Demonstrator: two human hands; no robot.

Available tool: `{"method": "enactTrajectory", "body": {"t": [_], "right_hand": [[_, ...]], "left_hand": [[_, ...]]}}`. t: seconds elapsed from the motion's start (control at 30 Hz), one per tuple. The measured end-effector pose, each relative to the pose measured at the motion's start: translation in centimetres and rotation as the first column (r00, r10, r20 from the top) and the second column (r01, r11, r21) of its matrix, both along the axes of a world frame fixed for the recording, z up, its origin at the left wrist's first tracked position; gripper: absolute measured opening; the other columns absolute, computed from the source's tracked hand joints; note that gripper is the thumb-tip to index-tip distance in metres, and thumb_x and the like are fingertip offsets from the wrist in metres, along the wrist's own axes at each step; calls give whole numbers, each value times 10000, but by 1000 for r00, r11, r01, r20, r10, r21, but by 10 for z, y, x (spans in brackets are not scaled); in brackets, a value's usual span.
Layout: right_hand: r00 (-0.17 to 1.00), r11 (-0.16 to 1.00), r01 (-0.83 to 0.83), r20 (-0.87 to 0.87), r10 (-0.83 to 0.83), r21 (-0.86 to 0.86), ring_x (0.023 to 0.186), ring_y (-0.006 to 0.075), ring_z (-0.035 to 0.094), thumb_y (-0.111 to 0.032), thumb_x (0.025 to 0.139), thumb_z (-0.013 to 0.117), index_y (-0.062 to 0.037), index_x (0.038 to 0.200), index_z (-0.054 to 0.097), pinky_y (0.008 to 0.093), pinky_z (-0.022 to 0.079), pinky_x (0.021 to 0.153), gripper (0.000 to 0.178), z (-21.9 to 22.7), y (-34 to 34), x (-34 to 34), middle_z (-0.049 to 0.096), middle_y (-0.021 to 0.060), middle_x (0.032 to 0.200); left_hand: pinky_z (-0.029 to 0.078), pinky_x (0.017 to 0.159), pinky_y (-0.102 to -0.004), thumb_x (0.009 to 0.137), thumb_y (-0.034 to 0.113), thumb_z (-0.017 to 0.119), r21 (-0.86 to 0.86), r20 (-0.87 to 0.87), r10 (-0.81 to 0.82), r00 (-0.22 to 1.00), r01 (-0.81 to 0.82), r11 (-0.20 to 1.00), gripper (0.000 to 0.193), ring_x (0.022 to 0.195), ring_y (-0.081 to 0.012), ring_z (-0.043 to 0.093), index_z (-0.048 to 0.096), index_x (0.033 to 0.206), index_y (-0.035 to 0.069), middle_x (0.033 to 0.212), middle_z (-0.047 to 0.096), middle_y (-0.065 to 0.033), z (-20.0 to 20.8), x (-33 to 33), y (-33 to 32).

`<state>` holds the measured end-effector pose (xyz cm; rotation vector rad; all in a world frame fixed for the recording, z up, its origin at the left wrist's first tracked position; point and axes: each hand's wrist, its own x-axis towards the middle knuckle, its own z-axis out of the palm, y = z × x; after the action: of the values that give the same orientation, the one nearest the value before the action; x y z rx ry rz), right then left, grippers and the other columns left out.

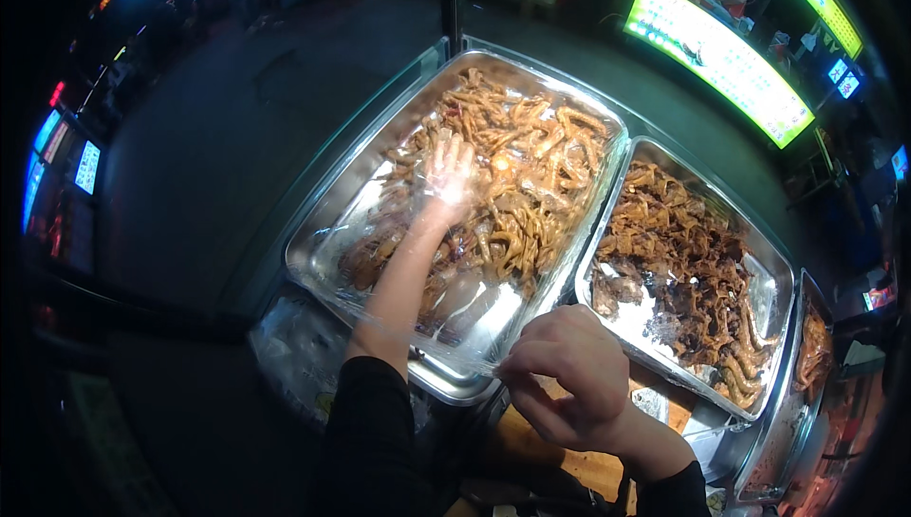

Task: The person selects cooked meat from metal trays, places it on a wooden cutting board, and slices it with a cleaver. The sliced meat is then placed into a plastic bag and handed to a customer.

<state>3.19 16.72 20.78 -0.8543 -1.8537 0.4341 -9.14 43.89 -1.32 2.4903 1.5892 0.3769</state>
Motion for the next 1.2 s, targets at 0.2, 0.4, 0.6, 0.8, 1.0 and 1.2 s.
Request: {"method": "enactTrajectory", "body": {"t": [0.2, 0.4, 0.6, 0.8, 1.0, 1.2], "right_hand": [[1000, 999, 3, 4, -3, -46, 680, 242, 582, 1, 671, 673, -57, 887, 591, 351, 409, 600, 239, -5, -9, -2, 566, 76, 732], [1000, 997, 22, 13, -21, -69, 686, 247, 581, 5, 664, 674, -69, 887, 595, 351, 416, 621, 248, -7, -14, -4, 580, 68, 746], [998, 996, 40, 53, -36, -78, 696, 247, 586, 6, 658, 679, -66, 879, 598, 343, 417, 622, 246, -7, -16, -2, 589, 69, 758], [999, 996, 34, 31, -32, -87, 694, 247, 585, 17, 654, 679, -60, 872, 603, 339, 418, 622, 243, -7, -16, -5, 589, 70, 759], [999, 997, 29, 30, -27, -74, 688, 250, 580, 21, 654, 682, -51, 877, 604, 340, 418, 618, 247, -6, -15, -4, 581, 75, 755], [1000, 998, 5, 7, -4, -67, 683, 256, 575, 20, 648, 684, -42, 879, 602, 346, 419, 614, 252, -9, -15, -3, 568, 82, 746]], "left_hand": [[263, 1101, -455, 729, 512, 740, 87, -66, 51, 996, -45, 995, 685, 1328, -274, 317, 521, 1319, 242, 1421, 385, -79, 17, -31, -9], [456, 869, -366, 809, 414, 687, -198, -63, 20, 998, -32, 980, 275, 1053, -227, 550, 680, 919, 162, 1055, 630, -73, 26, 2, -14], [501, 868, -405, 857, 305, 655, -212, 170, 104, 980, -67, 975, 256, 955, -242, 602, 659, 1028, 113, 1036, 637, -114, -19, 5, 8], [315, 1101, -470, 1013, 361, 330, -380, 602, 325, 729, -96, 920, 381, 1196, -263, 514, 595, 1222, 183, 1239, 586, -134, -35, 0, 29], [370, 1069, -460, 973, 437, 398, 7, 227, 38, 973, -41, 999, 472, 1298, -313, 413, 448, 1358, 168, 1384, 440, -131, -9, -21, 10], [405, 1040, -435, 853, 313, 637, 82, -116, 298, 947, -290, 953, 484, 1299, -325, 429, 544, 1291, 129, 1395, 455, -123, 37, -58, -28]]}}
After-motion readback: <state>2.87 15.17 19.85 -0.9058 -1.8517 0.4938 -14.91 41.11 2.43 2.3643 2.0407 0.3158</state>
